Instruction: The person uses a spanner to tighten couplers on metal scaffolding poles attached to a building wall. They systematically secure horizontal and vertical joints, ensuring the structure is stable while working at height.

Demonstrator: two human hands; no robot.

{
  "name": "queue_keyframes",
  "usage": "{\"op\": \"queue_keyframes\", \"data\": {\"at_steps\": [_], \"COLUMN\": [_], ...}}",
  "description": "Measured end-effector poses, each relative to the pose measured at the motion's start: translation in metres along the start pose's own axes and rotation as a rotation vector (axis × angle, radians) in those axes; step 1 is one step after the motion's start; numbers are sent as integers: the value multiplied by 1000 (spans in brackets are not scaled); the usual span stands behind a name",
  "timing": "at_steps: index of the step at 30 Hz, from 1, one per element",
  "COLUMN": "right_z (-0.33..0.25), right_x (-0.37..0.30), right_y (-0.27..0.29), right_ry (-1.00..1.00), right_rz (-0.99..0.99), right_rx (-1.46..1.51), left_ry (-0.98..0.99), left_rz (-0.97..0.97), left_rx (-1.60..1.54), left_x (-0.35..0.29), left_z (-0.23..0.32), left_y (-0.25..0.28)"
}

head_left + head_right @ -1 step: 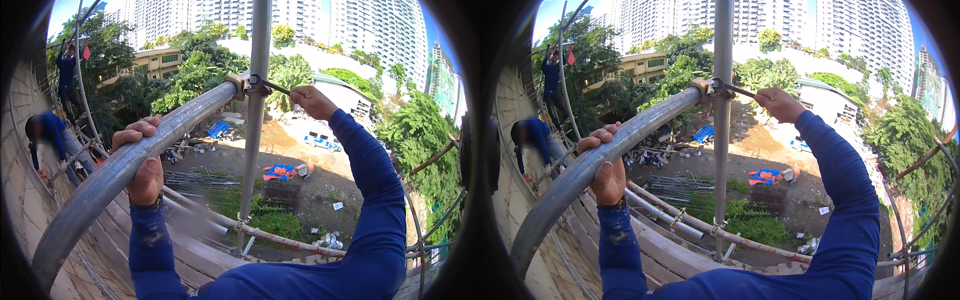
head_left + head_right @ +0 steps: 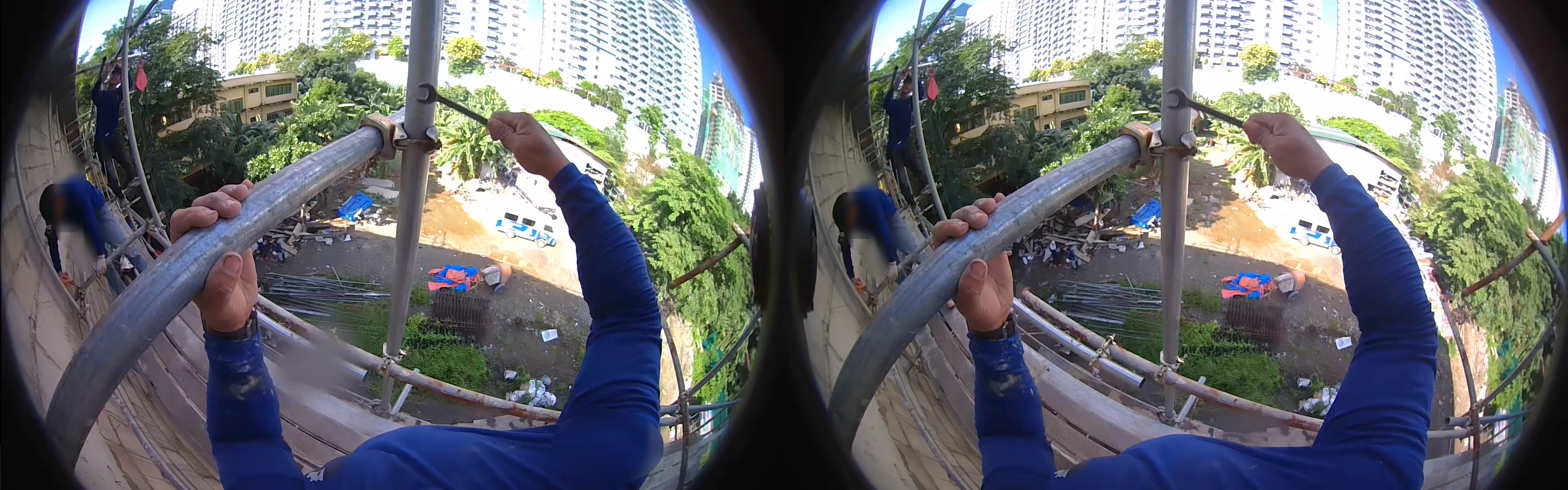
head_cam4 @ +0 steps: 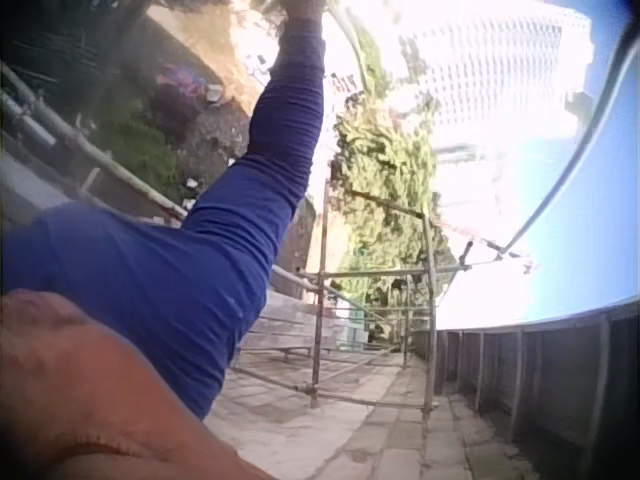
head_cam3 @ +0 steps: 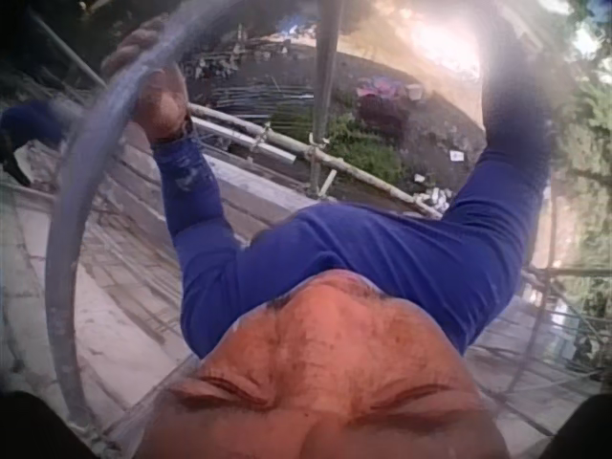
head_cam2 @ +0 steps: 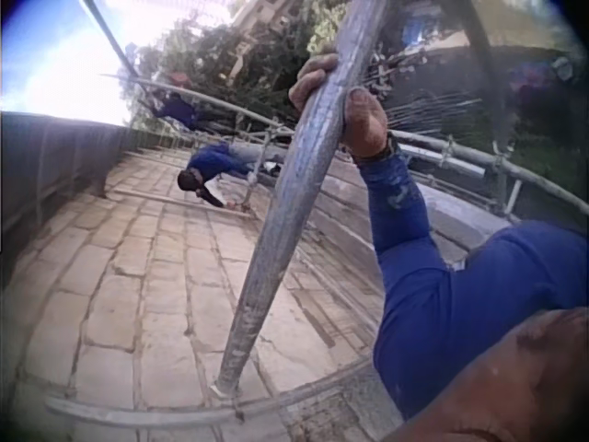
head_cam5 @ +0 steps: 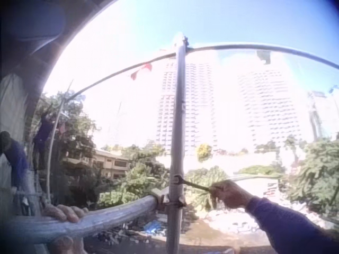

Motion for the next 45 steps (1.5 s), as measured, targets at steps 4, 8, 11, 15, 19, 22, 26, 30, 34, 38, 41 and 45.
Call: {"op": "queue_keyframes", "data": {"at_steps": [4,8,11,15,19,22,26,30,34,38,41,45], "right_z": [-16,18,-2,57,36,29,63,33,63,42,36,69], "right_x": [10,-1,14,-11,-33,-19,-64,-42,-41,-66,-43,-90], "right_y": [0,-35,-1,-51,-42,-16,-105,-45,-60,-81,-43,-105], "right_ry": [137,17,33,103,-15,-48,-6,42,39,-10,50,-44], "right_rz": [138,-126,71,-90,-114,43,-217,-37,118,-181,99,-47], "right_rx": [394,-37,314,113,-56,327,17,-29,282,-181,173,68], "left_ry": [15,60,81,68,116,100,149,155,202,201,214,244], "left_rz": [39,82,109,28,58,75,89,84,65,89,125,94], "left_rx": [-17,30,26,-19,27,23,36,3,2,-9,16,-1], "left_x": [-1,-28,-35,-43,-59,-57,-65,-75,-81,-98,-98,-101], "left_z": [-1,0,-2,-9,0,-4,2,-2,1,3,3,4], "left_y": [-6,-4,-4,-1,-1,-5,-4,-5,-4,-1,-7,-7]}}
Point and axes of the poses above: each hand's wrist, its own x-axis towards the middle knuckle, its own y-axis out of the back of the hand, z = x × y, the point moved 2 cm from there along x, towards the middle knuckle, and after that the axes turned 15 degrees about x, right-handed, at the moved point
